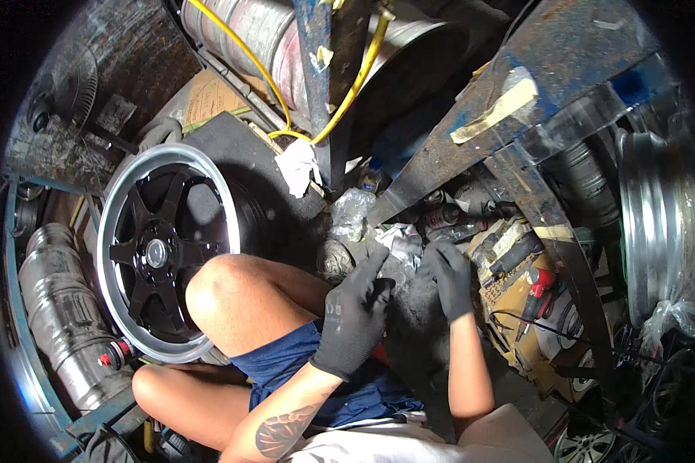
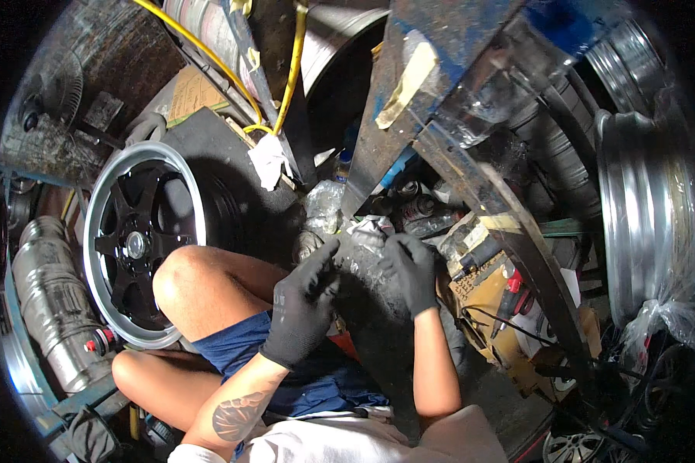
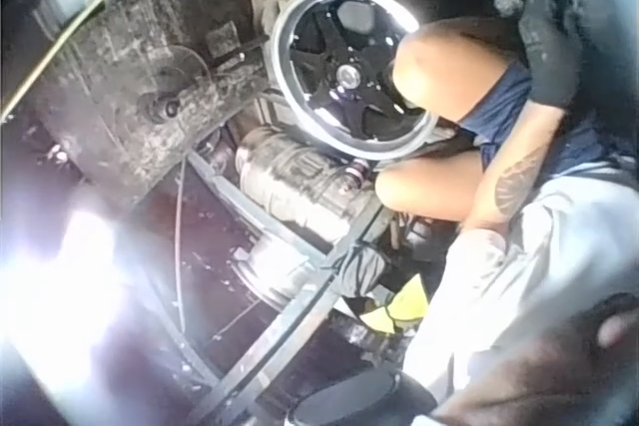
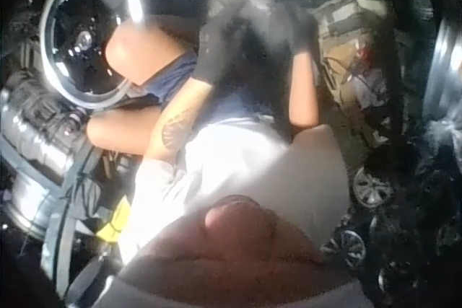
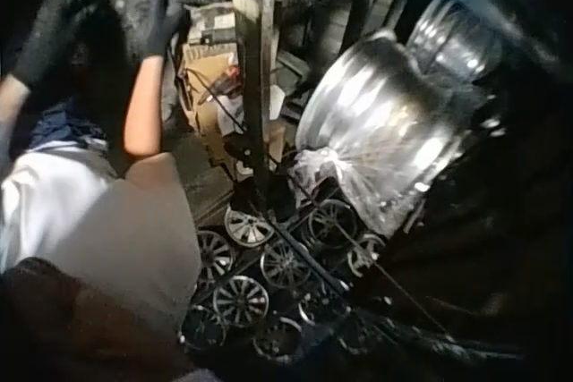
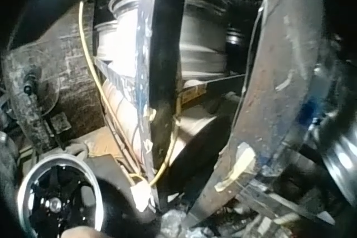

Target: Cleaning and applying fluid to a small mechanical component from a wheel.

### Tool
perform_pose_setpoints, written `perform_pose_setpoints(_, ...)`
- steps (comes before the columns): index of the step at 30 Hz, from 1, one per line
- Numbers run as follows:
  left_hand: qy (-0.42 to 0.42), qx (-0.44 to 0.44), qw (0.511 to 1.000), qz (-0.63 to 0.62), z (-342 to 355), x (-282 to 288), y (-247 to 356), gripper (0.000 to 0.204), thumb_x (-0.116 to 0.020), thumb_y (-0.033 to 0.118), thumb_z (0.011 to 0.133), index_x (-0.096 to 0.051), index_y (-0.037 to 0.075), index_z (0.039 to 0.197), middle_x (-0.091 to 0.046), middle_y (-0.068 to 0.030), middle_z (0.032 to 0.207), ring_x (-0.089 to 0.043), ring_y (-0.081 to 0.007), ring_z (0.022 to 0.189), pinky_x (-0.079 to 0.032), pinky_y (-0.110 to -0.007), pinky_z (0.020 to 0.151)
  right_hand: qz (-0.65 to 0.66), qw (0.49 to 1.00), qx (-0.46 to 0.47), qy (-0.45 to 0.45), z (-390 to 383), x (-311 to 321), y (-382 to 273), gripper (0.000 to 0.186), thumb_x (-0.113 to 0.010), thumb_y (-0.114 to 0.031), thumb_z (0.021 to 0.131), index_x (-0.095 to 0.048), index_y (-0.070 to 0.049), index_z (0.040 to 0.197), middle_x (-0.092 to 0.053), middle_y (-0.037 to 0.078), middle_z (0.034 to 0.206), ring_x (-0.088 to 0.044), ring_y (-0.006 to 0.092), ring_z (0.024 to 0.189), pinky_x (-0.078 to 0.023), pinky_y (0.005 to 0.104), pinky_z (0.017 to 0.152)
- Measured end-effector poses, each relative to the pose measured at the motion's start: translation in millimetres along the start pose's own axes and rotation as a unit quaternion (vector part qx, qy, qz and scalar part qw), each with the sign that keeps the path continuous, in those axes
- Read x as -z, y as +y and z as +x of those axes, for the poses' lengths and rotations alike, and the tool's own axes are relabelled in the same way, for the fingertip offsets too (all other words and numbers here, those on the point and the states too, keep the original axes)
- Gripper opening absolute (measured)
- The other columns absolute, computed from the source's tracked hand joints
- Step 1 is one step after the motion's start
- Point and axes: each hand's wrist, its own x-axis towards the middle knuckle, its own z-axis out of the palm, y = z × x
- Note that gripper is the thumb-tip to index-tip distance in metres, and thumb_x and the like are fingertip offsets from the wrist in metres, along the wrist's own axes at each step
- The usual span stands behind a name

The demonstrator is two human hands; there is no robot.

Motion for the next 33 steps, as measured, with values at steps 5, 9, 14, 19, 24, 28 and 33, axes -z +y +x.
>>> perform_pose_setpoints(5, 0.014, 0.112, 0.979, -0.167, 2.1, -3.2, -6.4, 0.04, -0.057, 0.005, 0.097, -0.053, -0.002, 0.136, -0.067, -0.0151, 0.12, -0.062, -0.0144, 0.107, -0.05, -0.029, 0.091, -0.34, 0.887, 0.228, 0.212, 95.3, -1.2, 57.4, 0.035, -0.072, -0.029, 0.084, -0.065, 0.004, 0.087, -0.066, 0.023, 0.075, -0.068, 0.0352, 0.072, -0.052, 0.0433, 0.068)
perform_pose_setpoints(9, 0.011, 0.163, 0.955, -0.246, 0.1, -6.1, -4.1, 0.038, -0.056, 0.005, 0.097, -0.054, -0.002, 0.135, -0.067, -0.0163, 0.123, -0.062, -0.0169, 0.113, -0.047, -0.03, 0.097, -0.52, 0.838, 0.106, 0.131, 137.1, -12.7, 85.1, 0.05, -0.065, -0.045, 0.084, -0.067, 0.005, 0.08, -0.065, 0.031, 0.083, -0.065, 0.0452, 0.08, -0.049, 0.053, 0.075)
perform_pose_setpoints(14, 0.064, 0.143, 0.944, -0.29, 1.6, 2.3, -19.0, 0.035, -0.053, 0.006, 0.101, -0.053, -0.002, 0.135, -0.064, -0.0049, 0.116, -0.061, -0.0081, 0.09, -0.053, -0.024, 0.079, -0.318, 0.922, 0.207, 0.08, 87.5, -43.4, 69.8, 0.04, -0.061, -0.037, 0.091, -0.068, 0.002, 0.096, -0.066, 0.028, 0.096, -0.065, 0.0439, 0.089, -0.05, 0.0492, 0.077)
perform_pose_setpoints(19, 0.096, 0.141, 0.919, -0.356, 8.5, 9.8, 6.2, 0.029, -0.052, -0.002, 0.098, -0.06, -0.003, 0.126, -0.065, -0.0058, 0.113, -0.064, -0.0117, 0.092, -0.052, -0.024, 0.084, -0.014, 0.997, 0.061, -0.042, -14.5, -41.7, 30.0, 0.034, -0.054, -0.027, 0.099, -0.065, 0.001, 0.114, -0.068, 0.01, 0.108, -0.064, 0.0235, 0.097, -0.049, 0.0358, 0.087)
perform_pose_setpoints(24, 0.071, 0.121, 0.918, -0.37, -5.8, 28.1, 2.6, 0.025, -0.053, -0.002, 0.097, -0.062, -0.005, 0.12, -0.066, -0.0068, 0.113, -0.065, -0.0134, 0.099, -0.053, -0.026, 0.089, -0.123, 0.964, 0.142, -0.188, -89.8, -46.3, -41.7, 0.035, -0.053, -0.03, 0.1, -0.064, 0.002, 0.111, -0.064, 0.008, 0.103, -0.058, 0.0142, 0.1, -0.045, 0.0291, 0.09)
perform_pose_setpoints(28, 0.027, 0.102, 0.819, -0.564, -19.5, 50.2, 12.5, 0.022, -0.056, 0.004, 0.098, -0.064, -0.005, 0.117, -0.066, -0.0078, 0.114, -0.062, -0.0144, 0.103, -0.05, -0.029, 0.094, -0.141, 0.953, 0.224, -0.151, -103.3, -55.1, -44.2, 0.039, -0.057, -0.037, 0.099, -0.063, 0.001, 0.096, -0.056, -0.001, 0.079, -0.051, 0.01, 0.072, -0.044, 0.0262, 0.065)
perform_pose_setpoints(33, 0.052, -0.03, 0.85, -0.524, -42.8, 87.0, 35.3, 0.027, -0.057, -0.004, 0.093, -0.063, -0.004, 0.119, -0.064, -0.0101, 0.121, -0.061, -0.0167, 0.11, -0.049, -0.03, 0.097, -0.177, 0.958, 0.183, -0.13, -136.7, -59.0, -58.6, 0.038, -0.053, -0.035, 0.098, -0.064, 0.001, 0.096, -0.067, 0.008, 0.085, -0.062, 0.02, 0.077, -0.051, 0.0337, 0.071)
